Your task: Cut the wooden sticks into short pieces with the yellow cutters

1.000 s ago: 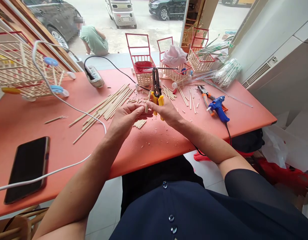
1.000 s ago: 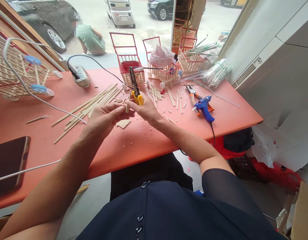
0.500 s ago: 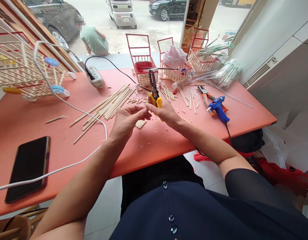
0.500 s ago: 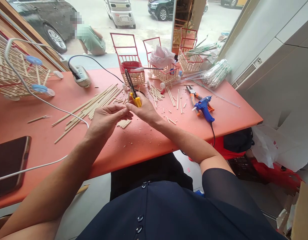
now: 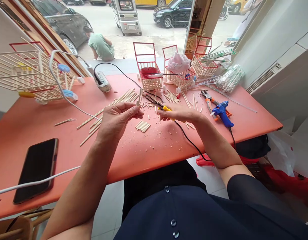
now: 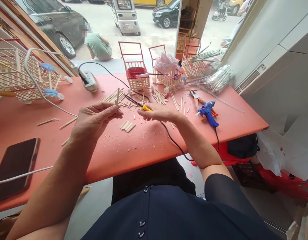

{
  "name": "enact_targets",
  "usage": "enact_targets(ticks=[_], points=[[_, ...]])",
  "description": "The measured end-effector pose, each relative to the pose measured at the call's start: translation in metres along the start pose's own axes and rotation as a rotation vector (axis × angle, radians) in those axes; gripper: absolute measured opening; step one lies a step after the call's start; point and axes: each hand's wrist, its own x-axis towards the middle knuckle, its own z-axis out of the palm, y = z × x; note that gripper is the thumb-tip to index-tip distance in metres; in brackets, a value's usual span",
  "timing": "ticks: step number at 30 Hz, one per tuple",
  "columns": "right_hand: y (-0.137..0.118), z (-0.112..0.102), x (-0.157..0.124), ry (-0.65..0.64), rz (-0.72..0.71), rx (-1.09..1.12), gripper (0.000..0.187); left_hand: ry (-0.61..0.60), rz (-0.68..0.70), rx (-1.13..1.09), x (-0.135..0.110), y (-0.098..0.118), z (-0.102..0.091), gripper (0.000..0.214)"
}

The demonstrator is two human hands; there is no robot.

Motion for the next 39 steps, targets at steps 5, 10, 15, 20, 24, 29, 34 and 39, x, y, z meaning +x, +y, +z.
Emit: enact_targets(ticks=[5,10,15,20,24,29,34,39], points=[[-0.006,0.002,-0.004,-0.063,0.015,-0.026,0.052,-0.031,-0.049,0.001,0.0,0.0,0.002,0.035],[-0.014,0.006,-0.008,-0.073,0.005,-0.033,0.051,-0.073,-0.075,-0.01,-0.002,-0.002,0.006,0.04],[-0.019,0.011,-0.01,-0.059,-0.035,-0.066,0.047,-0.081,-0.065,-0.02,-0.002,-0.004,0.007,0.044],[-0.02,0.013,-0.007,-0.051,-0.066,-0.103,0.045,-0.093,-0.071,-0.017,-0.002,-0.006,0.008,0.048],[-0.019,0.014,-0.005,-0.043,-0.071,-0.105,0.044,-0.104,-0.08,-0.016,-0.003,-0.005,0.008,0.047],[-0.02,0.014,-0.005,-0.048,-0.039,-0.133,0.038,-0.124,-0.11,-0.035,-0.004,-0.004,0.008,0.048],[-0.021,0.016,-0.003,0.006,-0.018,-0.263,0.035,-0.119,-0.09,-0.016,-0.003,-0.006,0.008,0.046],[-0.02,0.019,-0.001,0.016,0.002,-0.327,0.037,-0.126,-0.072,-0.013,-0.002,-0.007,0.006,0.045]])
